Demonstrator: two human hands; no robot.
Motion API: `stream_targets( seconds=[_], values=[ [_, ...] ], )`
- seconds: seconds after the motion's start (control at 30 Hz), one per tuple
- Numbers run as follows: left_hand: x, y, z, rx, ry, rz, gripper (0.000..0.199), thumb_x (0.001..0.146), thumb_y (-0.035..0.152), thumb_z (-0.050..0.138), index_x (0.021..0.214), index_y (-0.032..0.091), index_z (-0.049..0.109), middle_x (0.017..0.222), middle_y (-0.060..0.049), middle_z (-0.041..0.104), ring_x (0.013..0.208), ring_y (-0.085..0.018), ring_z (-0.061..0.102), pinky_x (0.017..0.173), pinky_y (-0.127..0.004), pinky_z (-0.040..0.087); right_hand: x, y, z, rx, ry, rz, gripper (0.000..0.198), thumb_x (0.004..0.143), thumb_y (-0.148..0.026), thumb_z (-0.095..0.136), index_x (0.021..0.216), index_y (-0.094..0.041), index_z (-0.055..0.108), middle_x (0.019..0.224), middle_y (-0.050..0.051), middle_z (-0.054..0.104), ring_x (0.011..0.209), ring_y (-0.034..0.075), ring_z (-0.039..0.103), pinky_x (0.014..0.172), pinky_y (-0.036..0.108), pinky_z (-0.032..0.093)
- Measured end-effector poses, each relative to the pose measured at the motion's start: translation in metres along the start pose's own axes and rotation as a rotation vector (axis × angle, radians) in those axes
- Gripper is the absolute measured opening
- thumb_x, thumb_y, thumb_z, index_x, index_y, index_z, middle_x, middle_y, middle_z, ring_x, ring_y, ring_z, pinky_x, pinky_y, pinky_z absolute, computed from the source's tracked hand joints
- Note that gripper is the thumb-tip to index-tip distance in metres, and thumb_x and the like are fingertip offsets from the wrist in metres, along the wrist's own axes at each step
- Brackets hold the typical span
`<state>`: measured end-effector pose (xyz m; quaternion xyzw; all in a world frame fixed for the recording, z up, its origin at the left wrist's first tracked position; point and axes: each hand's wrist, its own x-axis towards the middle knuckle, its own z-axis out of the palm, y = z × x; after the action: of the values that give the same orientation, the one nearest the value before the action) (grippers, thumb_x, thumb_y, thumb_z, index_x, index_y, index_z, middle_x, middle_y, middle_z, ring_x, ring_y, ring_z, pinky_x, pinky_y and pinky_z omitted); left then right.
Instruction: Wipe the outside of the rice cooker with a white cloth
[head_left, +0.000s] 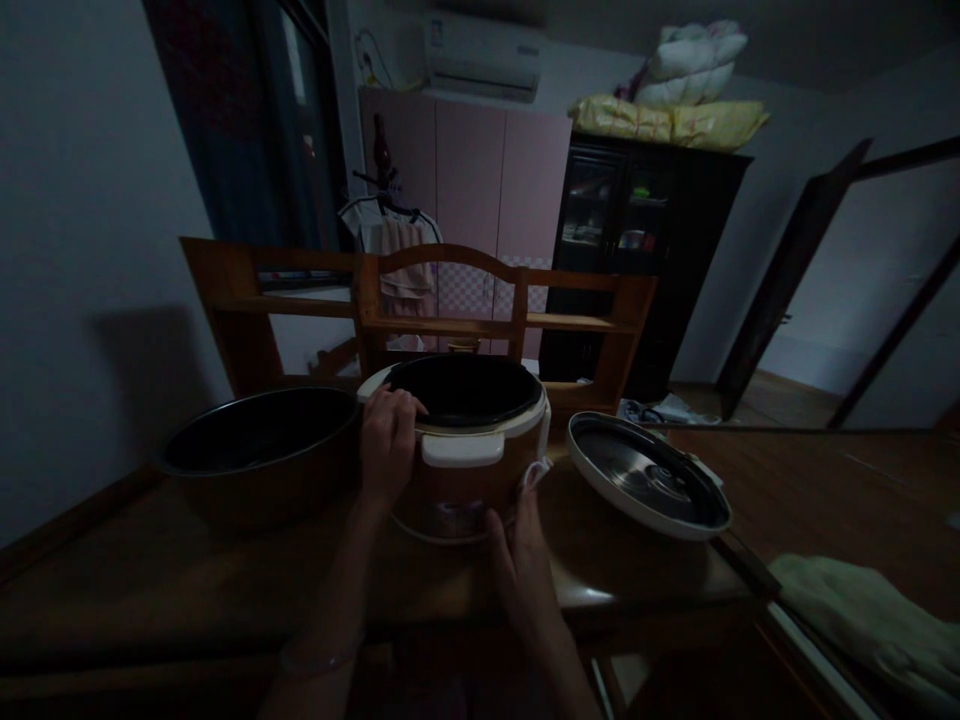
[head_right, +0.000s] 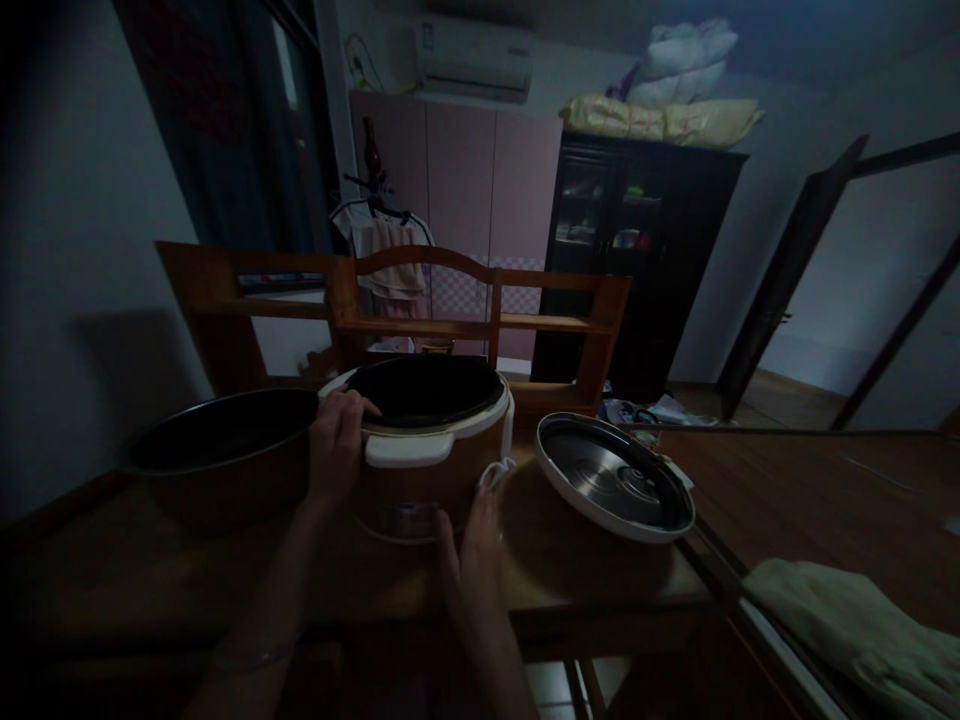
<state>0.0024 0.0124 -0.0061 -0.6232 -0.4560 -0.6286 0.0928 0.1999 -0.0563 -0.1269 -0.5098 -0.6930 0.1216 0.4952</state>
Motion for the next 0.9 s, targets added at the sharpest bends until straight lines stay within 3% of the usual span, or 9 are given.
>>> stream_targets(
  seconds=[0.17, 0.33, 0.53, 0.7, 0.9],
  values=[
    [-0.001, -0.002, 0.002, -0.015, 0.029, -0.016, 0.038, 0.101, 0.035, 0.032, 0.072, 0.025, 0.056, 0.081, -0.002, 0.060, 0.098, -0.020, 0.057, 0.111, -0.038, 0.035, 0.008, -0.033, -0.015, -0.088, -0.024, -0.187, 0.079, 0.101, -0.038, 0.046, 0.161, -0.020, -0.002, 0.168, 0.007, -0.005, 0.154, 0.030, -0.004, 0.123, 0.057, 0.019],
    [-0.001, -0.002, 0.004, 0.012, 0.040, 0.014, 0.038, 0.101, 0.034, 0.031, 0.073, 0.025, 0.054, 0.077, -0.002, 0.057, 0.091, -0.020, 0.056, 0.106, -0.038, 0.039, -0.026, -0.040, 0.010, -0.185, -0.166, -0.340, 0.081, 0.095, -0.032, 0.054, 0.161, -0.019, 0.008, 0.168, 0.008, -0.002, 0.153, 0.035, -0.003, 0.121, 0.060, 0.022],
    [0.001, -0.003, 0.008, 0.056, 0.074, 0.023, 0.037, 0.101, 0.033, 0.033, 0.070, 0.024, 0.052, 0.073, -0.001, 0.055, 0.084, -0.020, 0.055, 0.106, -0.039, 0.039, -0.051, -0.020, 0.034, -0.148, -0.096, -0.181, 0.080, 0.097, -0.036, 0.055, 0.161, -0.022, 0.009, 0.168, 0.007, -0.002, 0.153, 0.035, 0.001, 0.121, 0.061, 0.025],
    [0.000, -0.003, 0.009, 0.054, 0.083, 0.022, 0.036, 0.100, 0.032, 0.034, 0.070, 0.024, 0.052, 0.073, -0.001, 0.056, 0.083, -0.020, 0.055, 0.106, -0.039, 0.039, -0.037, -0.007, 0.019, -0.051, -0.047, 0.001, 0.087, 0.099, -0.045, 0.052, 0.160, -0.020, -0.004, 0.167, 0.010, -0.006, 0.153, 0.033, 0.000, 0.121, 0.061, 0.021],
    [0.001, -0.004, 0.011, 0.053, 0.119, 0.014, 0.035, 0.099, 0.031, 0.036, 0.068, 0.024, 0.052, 0.073, -0.002, 0.056, 0.087, -0.020, 0.056, 0.103, -0.039, 0.040, -0.013, 0.004, 0.005, 0.062, -0.006, 0.039, 0.083, 0.102, -0.043, 0.046, 0.159, -0.019, -0.009, 0.166, 0.009, -0.007, 0.154, 0.027, -0.003, 0.125, 0.054, 0.015]
  ],
)
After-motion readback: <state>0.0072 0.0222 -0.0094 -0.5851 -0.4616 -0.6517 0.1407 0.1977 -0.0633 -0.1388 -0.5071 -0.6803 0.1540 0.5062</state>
